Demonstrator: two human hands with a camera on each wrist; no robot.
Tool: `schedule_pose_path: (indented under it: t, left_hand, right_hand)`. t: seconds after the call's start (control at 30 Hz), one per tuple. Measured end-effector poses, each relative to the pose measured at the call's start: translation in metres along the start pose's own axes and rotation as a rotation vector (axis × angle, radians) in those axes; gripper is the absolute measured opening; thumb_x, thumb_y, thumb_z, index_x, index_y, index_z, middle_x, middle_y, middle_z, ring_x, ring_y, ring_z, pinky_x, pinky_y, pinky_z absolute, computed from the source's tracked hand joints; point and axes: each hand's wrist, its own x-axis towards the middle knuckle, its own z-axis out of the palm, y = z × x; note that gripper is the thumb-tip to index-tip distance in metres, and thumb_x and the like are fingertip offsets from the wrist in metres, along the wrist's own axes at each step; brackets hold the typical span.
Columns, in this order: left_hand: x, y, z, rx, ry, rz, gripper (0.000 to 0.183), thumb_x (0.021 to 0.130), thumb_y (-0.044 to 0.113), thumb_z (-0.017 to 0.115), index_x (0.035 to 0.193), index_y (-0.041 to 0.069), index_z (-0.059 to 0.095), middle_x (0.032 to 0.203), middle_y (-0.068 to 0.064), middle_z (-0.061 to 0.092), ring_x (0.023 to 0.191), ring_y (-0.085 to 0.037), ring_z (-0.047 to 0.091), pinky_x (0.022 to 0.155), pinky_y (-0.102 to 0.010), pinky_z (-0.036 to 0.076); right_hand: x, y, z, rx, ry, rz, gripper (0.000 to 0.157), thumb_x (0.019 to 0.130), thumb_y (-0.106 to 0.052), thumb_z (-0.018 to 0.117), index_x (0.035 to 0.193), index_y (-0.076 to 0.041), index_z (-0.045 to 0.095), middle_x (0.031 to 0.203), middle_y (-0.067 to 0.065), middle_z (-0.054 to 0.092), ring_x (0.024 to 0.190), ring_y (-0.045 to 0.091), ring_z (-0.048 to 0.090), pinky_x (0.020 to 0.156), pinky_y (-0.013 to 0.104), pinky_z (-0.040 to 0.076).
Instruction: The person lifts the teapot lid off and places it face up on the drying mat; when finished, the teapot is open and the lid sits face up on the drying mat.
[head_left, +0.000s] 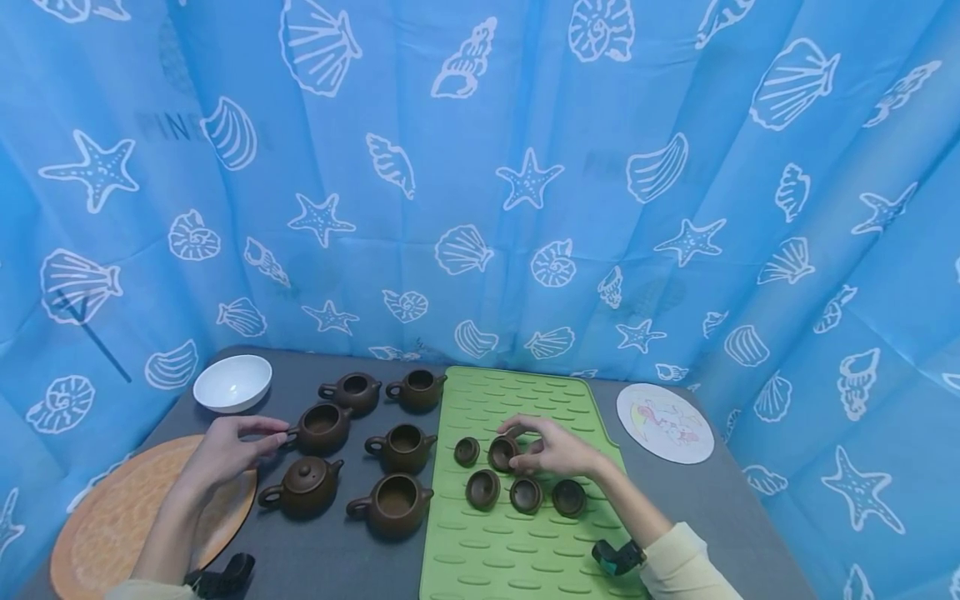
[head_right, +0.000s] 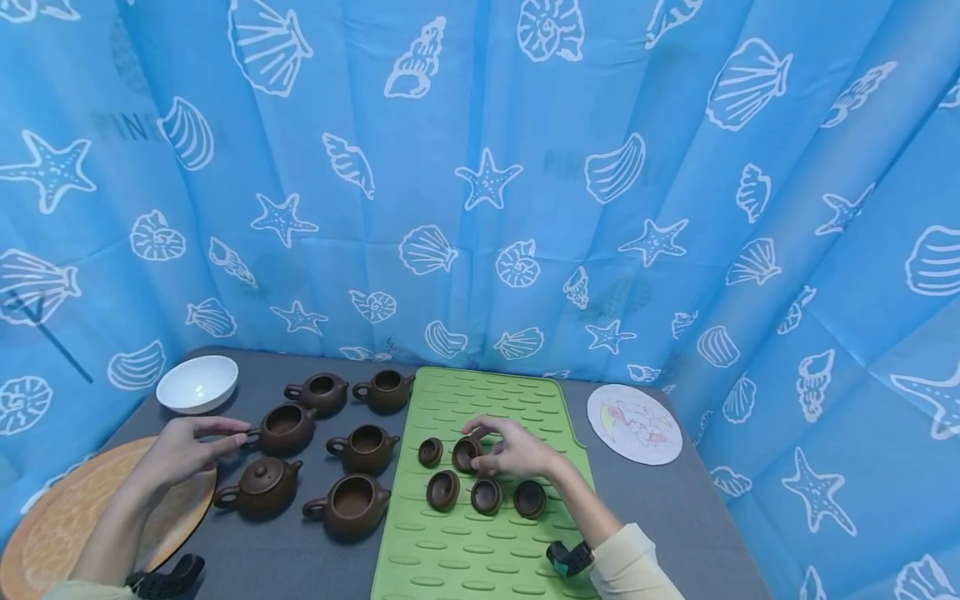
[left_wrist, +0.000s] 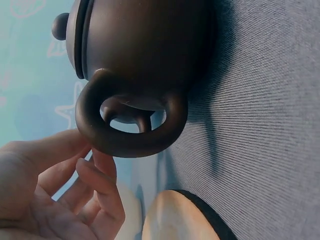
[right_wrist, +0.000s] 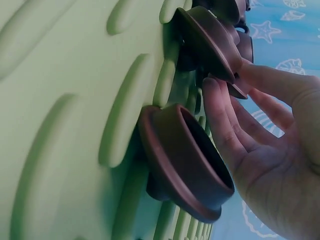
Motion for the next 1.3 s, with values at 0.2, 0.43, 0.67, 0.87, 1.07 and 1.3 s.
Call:
schedule_pose_path:
  t: [0.2, 0.43, 0.67, 0.87, 1.07, 1.3]
  left_hand:
    - [-0.006, -0.002, -0.002, 0.002, 0.000, -0.019, 0.041, 0.108, 0.027, 0.068, 0.138, 0.000, 0.070, 0.140, -0.032, 0.068, 0.109, -0.035, 0.076, 0.083, -0.044, 0.068]
    - [-0.015, -0.006, 0.001, -0.018, 0.005, -0.073, 0.043, 0.106, 0.027, 0.071, 0.139, -0.001, 0.070, 0.128, -0.026, 0.074, 0.095, -0.021, 0.071, 0.069, -0.033, 0.063]
    - [-0.029, -0.004, 0.001, -0.063, -0.028, -0.109, 0.043, 0.107, 0.028, 0.069, 0.140, 0.000, 0.070, 0.129, -0.025, 0.075, 0.099, -0.021, 0.076, 0.075, -0.035, 0.064]
    - [-0.043, -0.003, 0.004, -0.057, -0.016, -0.105, 0.043, 0.108, 0.029, 0.069, 0.139, 0.000, 0.071, 0.125, -0.022, 0.076, 0.094, -0.019, 0.074, 0.068, -0.033, 0.062]
    - [-0.055, -0.007, 0.011, -0.047, 0.004, -0.135, 0.039, 0.107, 0.030, 0.070, 0.135, 0.003, 0.074, 0.126, -0.020, 0.076, 0.095, -0.016, 0.073, 0.070, -0.032, 0.061]
    - [-0.064, -0.008, 0.017, -0.089, 0.012, -0.191, 0.033, 0.108, 0.023, 0.069, 0.132, 0.002, 0.075, 0.123, -0.018, 0.077, 0.094, -0.017, 0.071, 0.076, -0.032, 0.065]
  right_hand:
    - [-0.003, -0.001, -0.008, -0.009, 0.029, -0.026, 0.050, 0.104, -0.006, 0.070, 0.149, 0.008, 0.053, 0.140, 0.037, 0.060, 0.082, 0.038, 0.079, 0.075, 0.044, 0.069]
    - [-0.004, -0.013, -0.013, -0.034, 0.140, -0.039, 0.045, 0.104, -0.009, 0.071, 0.145, 0.007, 0.059, 0.141, 0.036, 0.062, 0.081, 0.044, 0.076, 0.070, 0.046, 0.067]
    - [0.005, -0.032, 0.002, 0.031, 0.150, -0.073, 0.035, 0.105, -0.008, 0.069, 0.139, -0.001, 0.065, 0.139, 0.035, 0.064, 0.086, 0.031, 0.079, 0.071, 0.037, 0.066]
    - [0.023, -0.055, 0.029, 0.098, 0.132, -0.115, 0.032, 0.105, -0.007, 0.068, 0.136, 0.000, 0.067, 0.133, 0.035, 0.067, 0.083, 0.030, 0.076, 0.071, 0.041, 0.066]
    - [0.046, -0.078, 0.061, 0.214, 0.090, -0.140, 0.033, 0.107, -0.009, 0.066, 0.136, 0.006, 0.064, 0.130, 0.035, 0.066, 0.084, 0.022, 0.075, 0.078, 0.047, 0.068]
    - [0.076, -0.107, 0.105, 0.320, 0.051, -0.148, 0.032, 0.105, -0.007, 0.069, 0.132, 0.009, 0.065, 0.123, 0.031, 0.069, 0.078, 0.009, 0.072, 0.075, 0.033, 0.068]
